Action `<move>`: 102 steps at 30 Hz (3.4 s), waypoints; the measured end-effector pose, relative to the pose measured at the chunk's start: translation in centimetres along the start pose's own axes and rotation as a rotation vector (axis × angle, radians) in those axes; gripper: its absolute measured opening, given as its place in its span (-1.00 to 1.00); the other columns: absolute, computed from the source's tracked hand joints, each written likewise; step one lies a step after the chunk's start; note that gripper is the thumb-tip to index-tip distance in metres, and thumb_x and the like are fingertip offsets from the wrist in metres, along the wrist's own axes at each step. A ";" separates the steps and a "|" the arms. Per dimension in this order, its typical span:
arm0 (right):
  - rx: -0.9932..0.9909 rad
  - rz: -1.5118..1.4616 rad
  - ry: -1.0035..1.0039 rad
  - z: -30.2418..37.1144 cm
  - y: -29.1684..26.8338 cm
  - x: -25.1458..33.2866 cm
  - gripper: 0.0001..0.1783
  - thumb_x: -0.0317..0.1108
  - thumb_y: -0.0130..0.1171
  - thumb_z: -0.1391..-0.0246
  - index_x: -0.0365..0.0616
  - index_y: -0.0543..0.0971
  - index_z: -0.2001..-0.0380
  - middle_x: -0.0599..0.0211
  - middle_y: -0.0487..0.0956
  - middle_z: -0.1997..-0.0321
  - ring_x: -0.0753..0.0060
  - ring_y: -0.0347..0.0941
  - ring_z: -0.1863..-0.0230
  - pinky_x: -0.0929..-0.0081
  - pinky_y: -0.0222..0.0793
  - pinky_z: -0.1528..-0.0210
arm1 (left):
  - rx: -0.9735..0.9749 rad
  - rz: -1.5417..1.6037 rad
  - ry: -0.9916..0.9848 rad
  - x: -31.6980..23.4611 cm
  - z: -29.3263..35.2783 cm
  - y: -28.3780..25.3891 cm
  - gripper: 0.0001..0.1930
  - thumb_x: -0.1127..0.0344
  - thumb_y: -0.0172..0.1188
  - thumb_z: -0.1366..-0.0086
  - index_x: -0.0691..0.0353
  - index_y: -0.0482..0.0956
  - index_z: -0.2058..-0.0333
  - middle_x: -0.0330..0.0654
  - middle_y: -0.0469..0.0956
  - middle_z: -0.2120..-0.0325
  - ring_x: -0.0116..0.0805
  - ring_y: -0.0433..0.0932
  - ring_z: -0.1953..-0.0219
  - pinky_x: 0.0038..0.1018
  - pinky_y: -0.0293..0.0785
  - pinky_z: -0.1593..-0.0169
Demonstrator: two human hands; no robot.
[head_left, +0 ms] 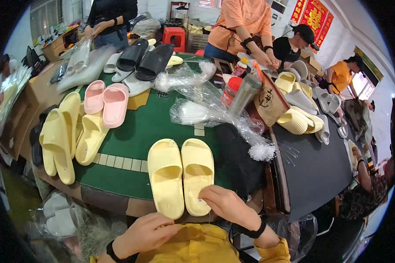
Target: Inspecting, cleaning, and organizing various colored slippers into groups.
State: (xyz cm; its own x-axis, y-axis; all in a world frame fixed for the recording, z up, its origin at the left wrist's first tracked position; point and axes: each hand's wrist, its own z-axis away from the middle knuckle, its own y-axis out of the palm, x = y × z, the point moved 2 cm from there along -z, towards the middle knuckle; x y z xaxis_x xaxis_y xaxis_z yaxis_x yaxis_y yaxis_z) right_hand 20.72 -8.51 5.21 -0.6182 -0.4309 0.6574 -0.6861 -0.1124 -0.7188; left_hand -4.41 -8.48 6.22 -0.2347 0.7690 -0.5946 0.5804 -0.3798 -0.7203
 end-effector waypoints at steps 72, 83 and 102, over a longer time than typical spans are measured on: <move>-0.095 -0.635 0.359 -16.3 1.8 -6.8 -0.79 -0.29 0.21 -0.11 -0.23 0.62 0.32 0.49 0.54 0.47 0.72 0.33 0.47 0.65 0.25 0.44 | -0.365 -0.417 -0.091 6.8 -8.0 -0.7 -0.66 0.41 0.23 -0.10 0.27 0.49 0.11 -0.05 0.54 0.22 -0.24 0.58 0.36 -0.42 0.54 0.27; -0.331 -0.847 0.264 -15.0 2.9 -6.5 -0.89 -0.43 0.19 -0.13 -0.22 0.59 0.29 0.47 0.56 0.32 0.70 0.43 0.31 0.70 0.33 0.22 | -0.371 0.588 -0.473 15.7 -11.6 -0.2 -0.81 0.45 0.06 -0.35 0.40 0.46 0.10 -0.16 0.60 0.30 -0.45 0.59 0.22 -0.54 0.52 0.12; -0.467 -0.618 0.046 -15.5 2.2 -6.3 -0.89 -0.47 0.18 -0.13 -0.22 0.62 0.28 0.44 0.54 0.30 0.68 0.41 0.32 0.69 0.33 0.26 | -0.525 0.686 -0.375 15.2 -11.5 0.1 -0.82 0.34 0.03 -0.40 0.33 0.54 0.24 -0.35 0.49 0.47 -0.64 0.39 0.44 -0.67 0.34 0.32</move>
State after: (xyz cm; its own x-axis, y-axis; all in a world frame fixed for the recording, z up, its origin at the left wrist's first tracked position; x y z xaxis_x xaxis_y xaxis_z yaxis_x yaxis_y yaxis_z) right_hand 17.13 7.84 3.03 -0.0785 -0.3743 0.9240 -0.9958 0.0729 -0.0551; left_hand 1.02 9.13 1.23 0.1062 0.2124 -0.9714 0.9408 -0.3378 0.0290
